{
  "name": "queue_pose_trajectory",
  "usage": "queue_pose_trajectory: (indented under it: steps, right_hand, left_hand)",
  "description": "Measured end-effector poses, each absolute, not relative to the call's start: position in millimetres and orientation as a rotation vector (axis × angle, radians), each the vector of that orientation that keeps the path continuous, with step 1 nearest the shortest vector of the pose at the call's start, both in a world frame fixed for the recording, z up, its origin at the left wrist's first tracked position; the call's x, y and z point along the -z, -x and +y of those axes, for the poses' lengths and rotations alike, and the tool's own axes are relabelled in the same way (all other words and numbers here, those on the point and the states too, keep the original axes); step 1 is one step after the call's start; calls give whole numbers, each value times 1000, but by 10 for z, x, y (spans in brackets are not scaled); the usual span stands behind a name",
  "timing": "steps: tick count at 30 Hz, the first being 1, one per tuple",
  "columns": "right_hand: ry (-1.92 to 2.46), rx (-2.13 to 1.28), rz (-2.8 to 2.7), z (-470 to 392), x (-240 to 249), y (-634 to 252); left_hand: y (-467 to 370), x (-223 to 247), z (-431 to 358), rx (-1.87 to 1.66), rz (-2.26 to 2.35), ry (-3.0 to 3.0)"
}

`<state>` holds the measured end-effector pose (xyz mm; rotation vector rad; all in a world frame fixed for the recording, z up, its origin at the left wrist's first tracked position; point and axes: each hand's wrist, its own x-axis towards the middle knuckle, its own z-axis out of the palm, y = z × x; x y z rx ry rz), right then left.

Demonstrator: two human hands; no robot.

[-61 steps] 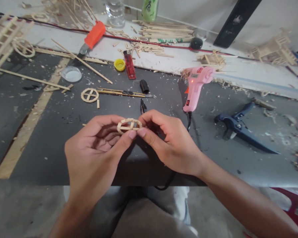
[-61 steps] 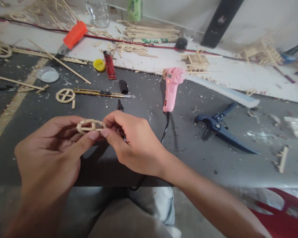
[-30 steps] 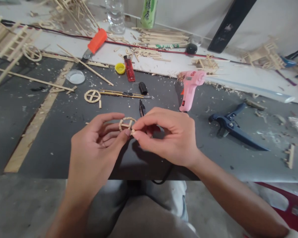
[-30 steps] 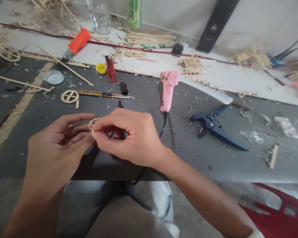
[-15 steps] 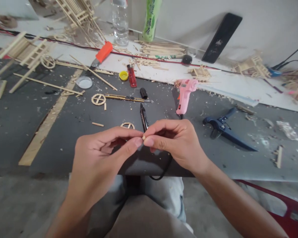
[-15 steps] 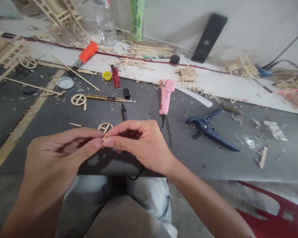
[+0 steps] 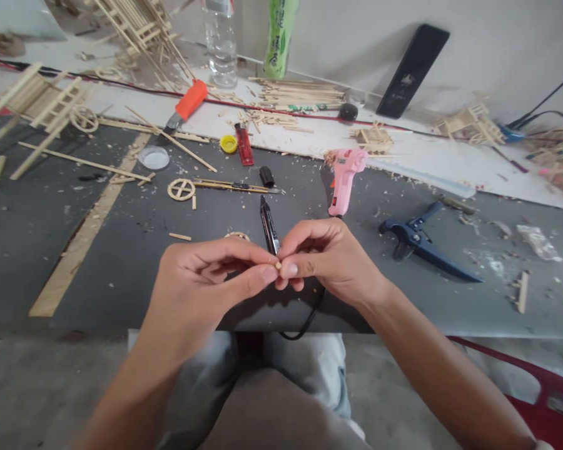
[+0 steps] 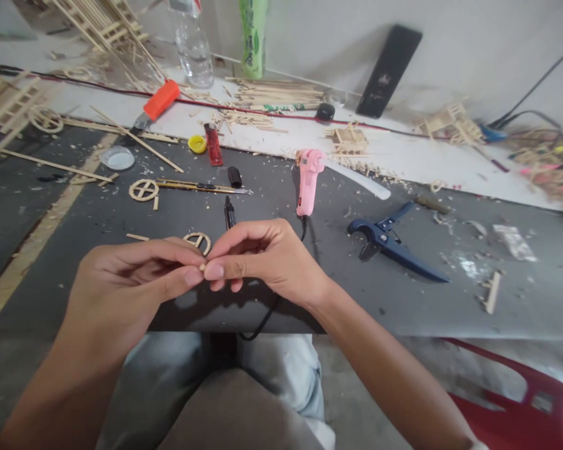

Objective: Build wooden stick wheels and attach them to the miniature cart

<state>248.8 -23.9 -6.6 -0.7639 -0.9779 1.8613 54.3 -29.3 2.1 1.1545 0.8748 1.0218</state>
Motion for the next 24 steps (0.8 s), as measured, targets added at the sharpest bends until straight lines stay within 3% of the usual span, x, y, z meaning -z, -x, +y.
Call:
queue_pose_trajectory:
  steps: [10,12,15,17,24]
  right_hand:
    - [983,-1805,-1130,-255,-52,-2523]
    - [1278,-1536,-1325,-316,-64,-2599]
    - [1848,-709,-1505,-365,-12,-2857]
    - [1982,-323,-1392,-310,42,-3062]
    - [1943,-613,-1343,353,33,-3246]
  left_hand:
    - [-494,-76,-251,-989,909,-1479]
    - [-466,-65,-238,-1044,1014,-1531]
    - [-378,-53,-152,-1123,1198,-1598]
    - [-322,-74,-25,-1148,1263,-1698]
    - [-456,-209,761,-1140,1216,-2090]
